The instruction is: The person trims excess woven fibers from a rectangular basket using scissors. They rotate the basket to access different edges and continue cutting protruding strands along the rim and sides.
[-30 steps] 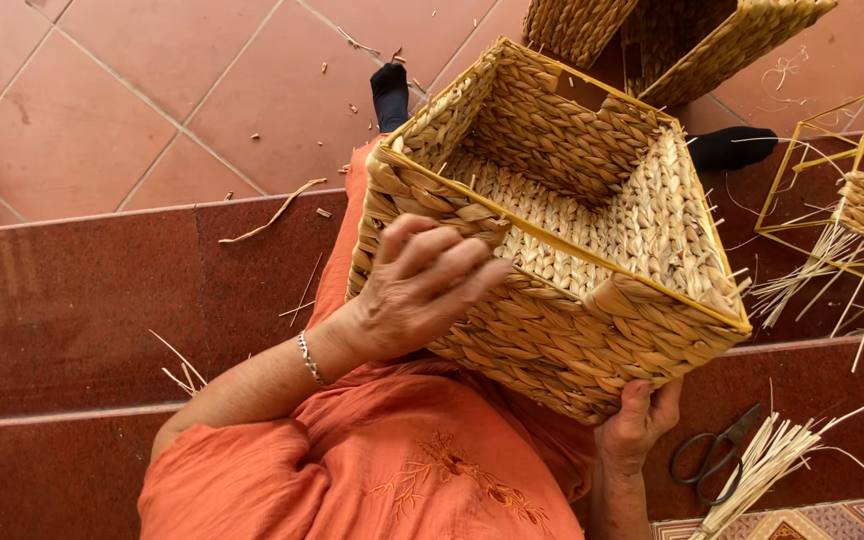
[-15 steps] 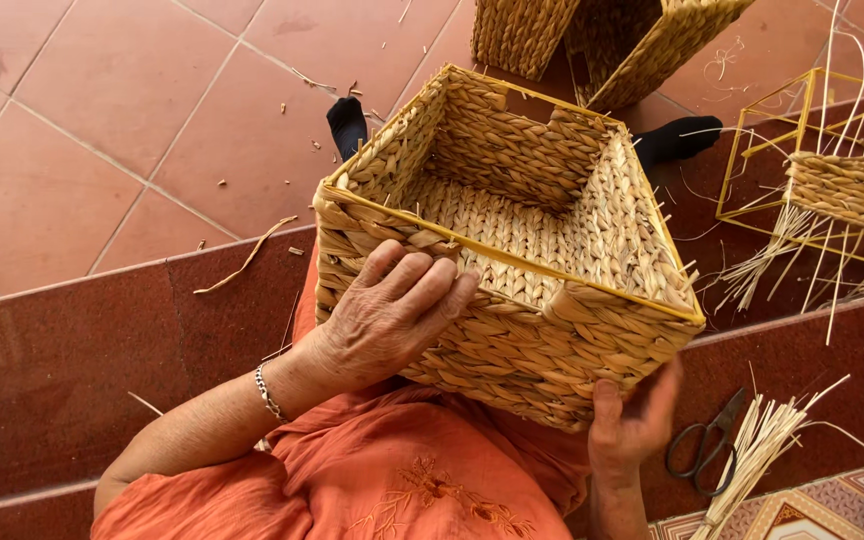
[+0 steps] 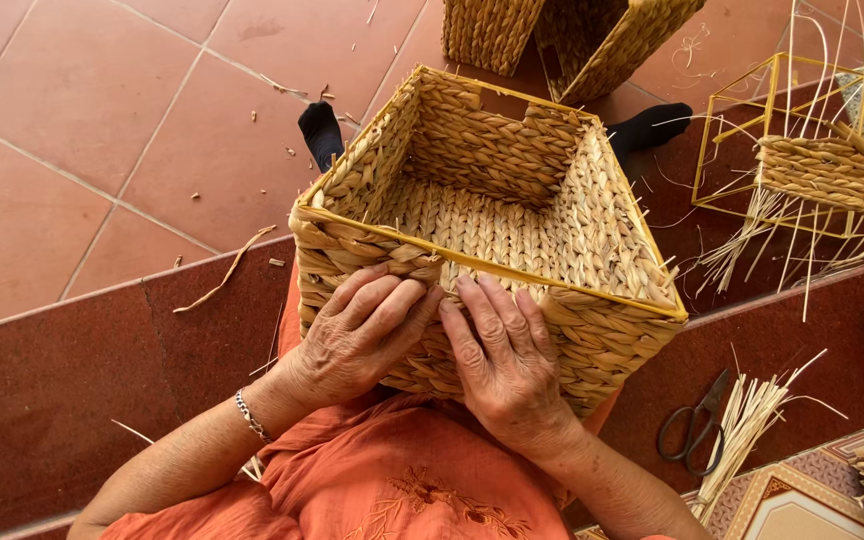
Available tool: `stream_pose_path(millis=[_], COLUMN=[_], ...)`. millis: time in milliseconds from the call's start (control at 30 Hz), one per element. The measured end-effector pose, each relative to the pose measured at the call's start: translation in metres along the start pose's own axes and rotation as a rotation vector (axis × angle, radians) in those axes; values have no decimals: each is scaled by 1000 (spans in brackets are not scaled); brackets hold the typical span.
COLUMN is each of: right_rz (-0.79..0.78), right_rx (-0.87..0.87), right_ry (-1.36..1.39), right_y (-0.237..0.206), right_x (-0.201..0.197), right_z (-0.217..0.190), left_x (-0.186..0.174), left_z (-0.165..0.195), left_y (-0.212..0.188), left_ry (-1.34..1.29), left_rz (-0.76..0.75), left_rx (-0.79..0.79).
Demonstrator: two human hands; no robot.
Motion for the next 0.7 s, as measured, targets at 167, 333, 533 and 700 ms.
stream_pose_path(millis=[167,333,533,700], right_rz=[-29,-71,-147,-186], right_rx=[-9,-23,-32,-41], right_ry=[-16,-53,-138,-211], right_y=[0,4,8,4], right_x=[-1,-3,-4,8], right_z=[3,3,2,6], left_x=[9,12,11,11], left_z=[-7,-12,-17,-21], left_y=[-14,-17,-15,-25], left_ry=[-35,-180,-272,-271], left_rz=[-18,-9,74,145], left_rx=[48,10,0,6])
Point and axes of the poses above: each hand's wrist, its own y-axis towards the middle knuckle, its own x-axis out of the palm, z = x × y, the point moved 2 cm from there along y, towards the middle knuckle, and after that the axes turned 10 degrees about y, right-handed, at the moved point
